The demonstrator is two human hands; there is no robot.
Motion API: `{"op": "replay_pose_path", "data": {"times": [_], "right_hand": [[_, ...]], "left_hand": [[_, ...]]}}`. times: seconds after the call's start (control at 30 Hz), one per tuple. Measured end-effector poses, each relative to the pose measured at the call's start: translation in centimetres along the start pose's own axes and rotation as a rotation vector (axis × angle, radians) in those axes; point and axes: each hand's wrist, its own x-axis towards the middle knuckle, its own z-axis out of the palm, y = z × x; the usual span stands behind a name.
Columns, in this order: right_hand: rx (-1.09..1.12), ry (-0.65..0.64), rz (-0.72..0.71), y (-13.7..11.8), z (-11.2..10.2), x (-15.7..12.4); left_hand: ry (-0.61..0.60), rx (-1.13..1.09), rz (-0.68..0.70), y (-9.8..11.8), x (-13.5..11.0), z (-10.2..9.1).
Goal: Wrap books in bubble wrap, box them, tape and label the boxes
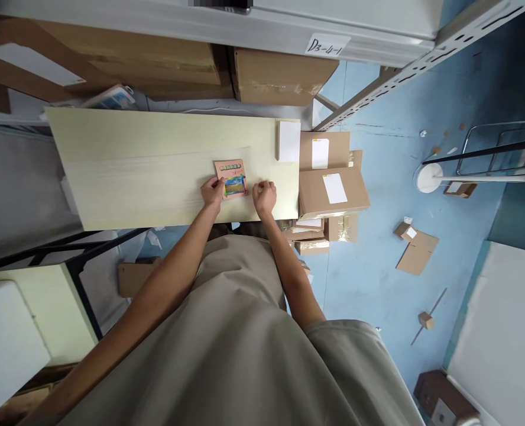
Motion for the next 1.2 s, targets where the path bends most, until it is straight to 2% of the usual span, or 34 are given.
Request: {"op": "replay_pose_path", "data": {"times": [0.17, 0.3, 0.4, 0.5, 0.67, 0.73, 0.83, 0.9, 1.03, 1.2], "right_hand": [[0.026, 0.024, -0.174, -1.7, -0.3, -1.4], [-0.016, -0.132, -0.344, -4.0, 0.8, -2.5], [-0.079, -0.263, -0.369, -5.1, 2.2, -2.8], [-0.123, -0.317, -0.363, -5.6, 3.1, -2.7], [-0.121, -0.393, -0.445, -5.2, 2.4, -2.8], [-0.080, -0.341, -0.396, -4.7, 2.0, -2.5], [-0.034, -0.192, -0.214, -4.2, 1.7, -1.6], [-0.016, -0.169, -0.148, -4.2, 1.9, -0.6], [-0.014, -0.179, -0.184, -5.3, 2.3, 2.0], [-0.082, -0.199, -0.307, -7.2, 2.8, 5.9]], "left_hand": [[0.136, 0.075, -0.003, -0.5, 0.2, -0.1], [0.137, 0.166, 0.049, -0.1, -0.3, -0.6], [0.132, 0.237, 0.085, 0.5, -0.8, -0.9], [0.131, 0.306, 0.103, 0.9, -1.1, -0.9], [0.134, 0.384, 0.117, 1.0, -1.0, -1.1], [0.123, 0.380, 0.122, 1.0, -1.0, -1.2], [0.099, 0.340, 0.119, 1.1, -1.0, -1.2], [0.082, 0.305, 0.122, 1.1, -1.1, -1.2], [0.087, 0.250, 0.138, 1.0, -1.3, -1.2], [0.097, 0.298, 0.145, 1.1, -1.6, -1.3]]}}
